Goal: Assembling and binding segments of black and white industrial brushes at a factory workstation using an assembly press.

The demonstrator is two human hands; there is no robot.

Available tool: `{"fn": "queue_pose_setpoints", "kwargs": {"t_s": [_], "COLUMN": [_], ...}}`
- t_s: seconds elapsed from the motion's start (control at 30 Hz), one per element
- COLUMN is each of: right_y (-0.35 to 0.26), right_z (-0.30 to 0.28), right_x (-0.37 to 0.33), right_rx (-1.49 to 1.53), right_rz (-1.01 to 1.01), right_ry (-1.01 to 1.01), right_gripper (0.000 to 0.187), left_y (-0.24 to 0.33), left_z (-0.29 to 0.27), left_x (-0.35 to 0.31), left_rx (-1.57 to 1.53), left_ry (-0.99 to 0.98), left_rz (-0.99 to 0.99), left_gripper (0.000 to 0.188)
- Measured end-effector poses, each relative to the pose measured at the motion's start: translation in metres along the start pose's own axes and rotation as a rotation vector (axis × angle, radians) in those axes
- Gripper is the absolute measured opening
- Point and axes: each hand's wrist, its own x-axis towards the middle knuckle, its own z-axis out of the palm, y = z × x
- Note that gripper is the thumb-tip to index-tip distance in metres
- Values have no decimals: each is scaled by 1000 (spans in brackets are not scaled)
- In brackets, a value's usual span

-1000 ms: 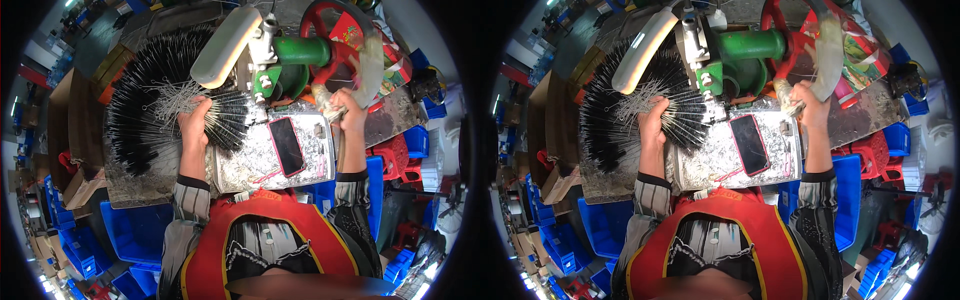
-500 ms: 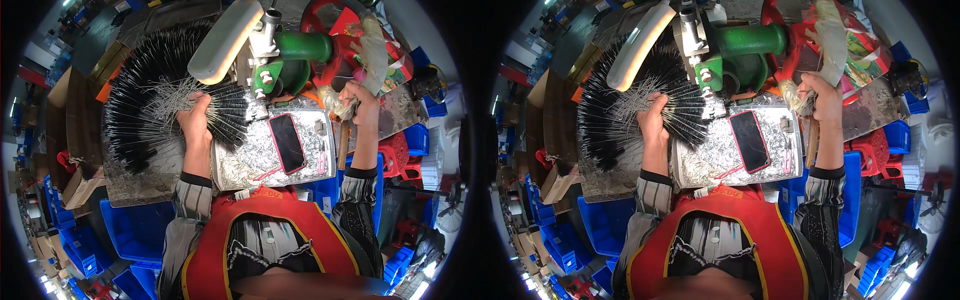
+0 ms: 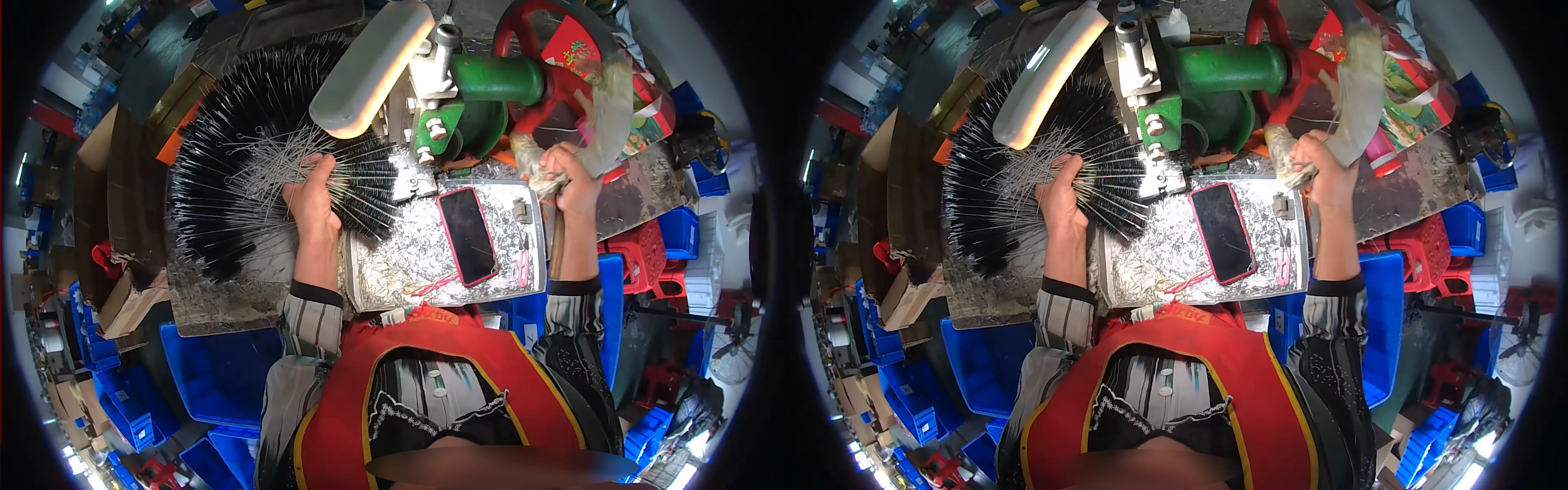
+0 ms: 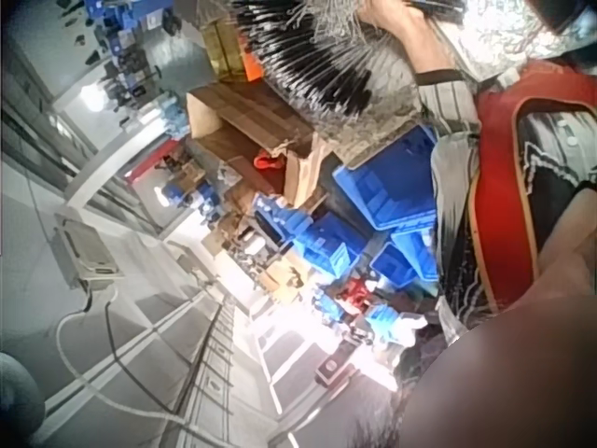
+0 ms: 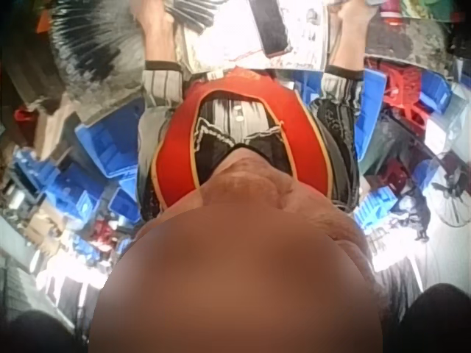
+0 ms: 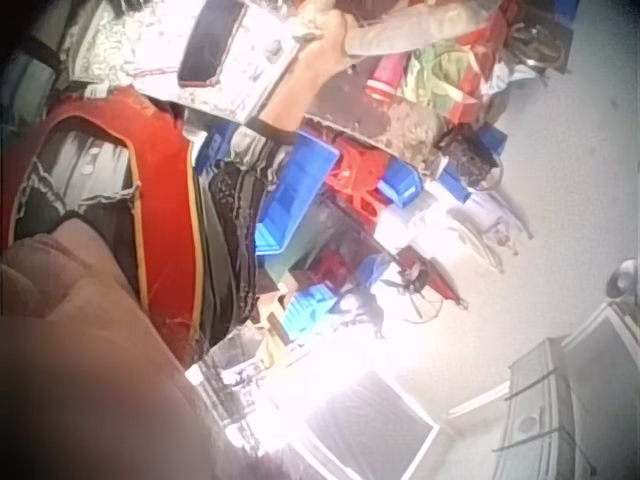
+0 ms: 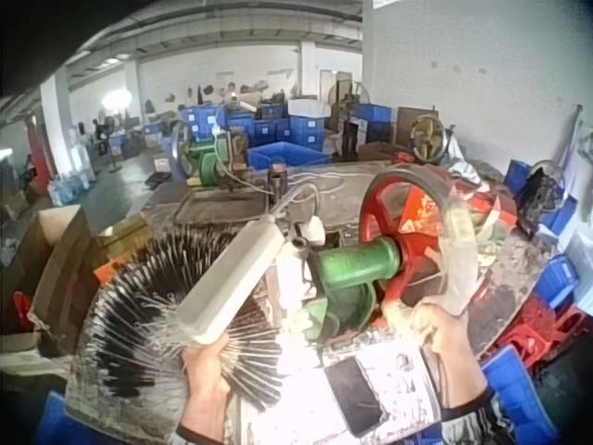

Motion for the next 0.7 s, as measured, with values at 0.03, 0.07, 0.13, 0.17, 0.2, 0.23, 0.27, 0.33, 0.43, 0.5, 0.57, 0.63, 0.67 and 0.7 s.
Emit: {"fn": "queue_pose_setpoints", "kwargs": {"t_s": [0.03,0.07,0.13,0.17,0.2,0.23,0.27,0.33,0.43,0.5,0.57,0.63,0.67,0.7], "right_y": [-12,-22,-31,-35,-39,-42,-45,-52,-61,-55,-34,2,11,17], "right_z": [2,3,2,3,3,3,4,6,10,7,6,10,7,6], "right_x": [2,5,11,12,14,15,16,19,25,21,11,-1,-2,-3], "right_rx": [-30,-63,-89,-125,-159,-160,-152,-141,-220,-177,-134,-70,-133,-92], "right_rz": [112,221,223,248,272,273,311,353,415,358,301,-97,-100,-101], "right_ry": [83,164,107,119,130,129,142,156,90,95,103,111,29,19], "right_gripper": [12,13,16,16,17,17,17,16,29,21,16,15,14,13], "left_y": [0,1,1,0,-3,-4,-4,-5,-6,-8,-11,-5,-1,5], "left_z": [-2,-1,0,-1,-2,-3,-2,0,1,-1,-5,1,4,5], "left_x": [-1,-2,-3,-1,2,3,4,3,4,5,9,3,0,-4], "left_rx": [3,4,6,4,13,22,25,19,0,-28,3,-8,-14,-16], "left_ry": [2,9,23,23,17,12,11,28,29,33,41,27,12,11], "left_rz": [0,5,16,15,4,-6,-7,0,-11,-4,20,11,5,7], "left_gripper": [26,26,26,26,26,27,27,25,21,20,21,21,21,21]}}
